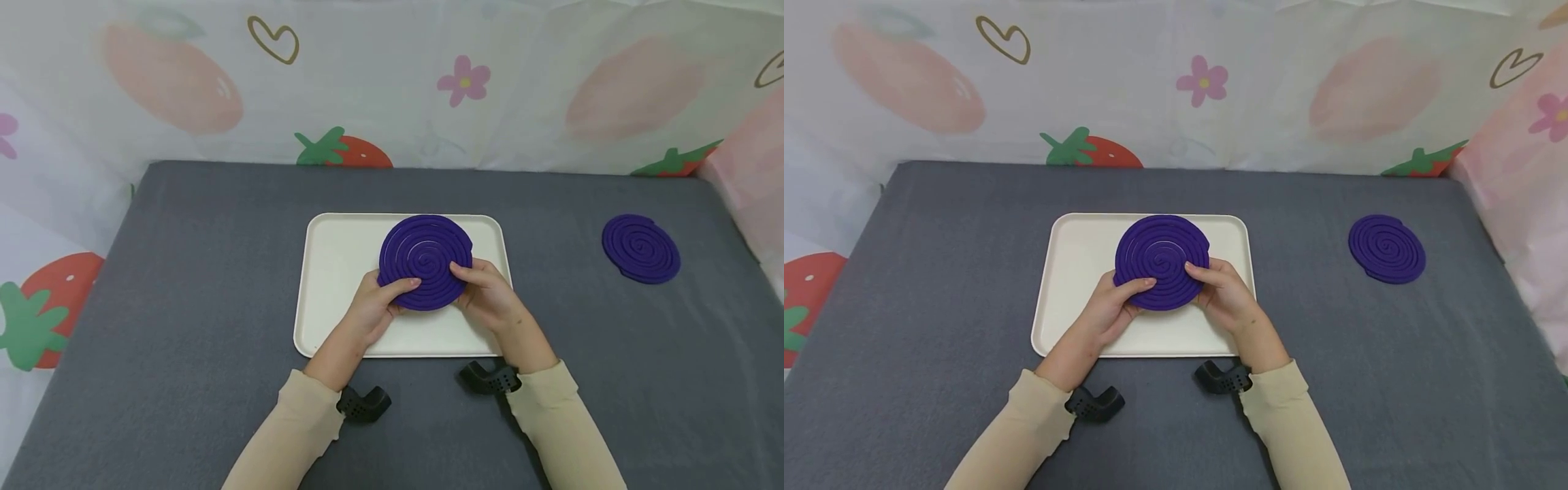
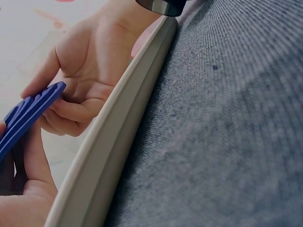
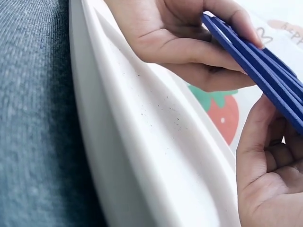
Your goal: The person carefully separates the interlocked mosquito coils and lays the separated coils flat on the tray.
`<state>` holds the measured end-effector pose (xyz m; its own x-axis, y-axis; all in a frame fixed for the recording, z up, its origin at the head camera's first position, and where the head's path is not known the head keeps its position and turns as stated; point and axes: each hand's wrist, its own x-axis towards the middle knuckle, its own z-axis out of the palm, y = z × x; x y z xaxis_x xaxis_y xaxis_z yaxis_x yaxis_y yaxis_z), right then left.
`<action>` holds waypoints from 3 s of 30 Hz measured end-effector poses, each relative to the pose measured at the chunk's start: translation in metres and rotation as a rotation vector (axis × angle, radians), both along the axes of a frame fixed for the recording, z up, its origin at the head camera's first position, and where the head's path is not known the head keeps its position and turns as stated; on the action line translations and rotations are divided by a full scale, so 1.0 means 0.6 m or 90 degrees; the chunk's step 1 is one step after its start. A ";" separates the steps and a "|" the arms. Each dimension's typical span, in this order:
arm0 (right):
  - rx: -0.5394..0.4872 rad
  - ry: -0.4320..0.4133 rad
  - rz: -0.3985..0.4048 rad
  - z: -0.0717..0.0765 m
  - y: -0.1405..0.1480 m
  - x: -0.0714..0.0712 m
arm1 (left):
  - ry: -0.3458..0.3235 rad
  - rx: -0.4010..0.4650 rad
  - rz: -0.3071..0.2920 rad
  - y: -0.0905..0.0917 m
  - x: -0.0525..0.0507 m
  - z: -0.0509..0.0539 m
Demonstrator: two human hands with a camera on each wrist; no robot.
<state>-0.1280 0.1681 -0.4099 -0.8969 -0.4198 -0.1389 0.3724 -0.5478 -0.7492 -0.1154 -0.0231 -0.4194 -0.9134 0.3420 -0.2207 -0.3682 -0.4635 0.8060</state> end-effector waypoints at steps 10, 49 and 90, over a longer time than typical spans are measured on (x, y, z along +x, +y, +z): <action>0.024 -0.018 -0.010 0.001 -0.001 0.001 | 0.015 -0.025 -0.001 0.000 0.000 -0.003; 0.024 -0.005 0.008 0.002 -0.002 0.006 | 0.038 -0.034 -0.004 -0.003 0.002 -0.002; -0.092 0.024 0.057 -0.005 0.005 0.007 | 0.057 -0.036 -0.005 -0.003 0.002 -0.002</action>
<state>-0.1240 0.1713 -0.4127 -0.8586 -0.5112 -0.0388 0.3978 -0.6165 -0.6795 -0.1141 -0.0250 -0.4209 -0.9277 0.3384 -0.1579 -0.2973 -0.4135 0.8606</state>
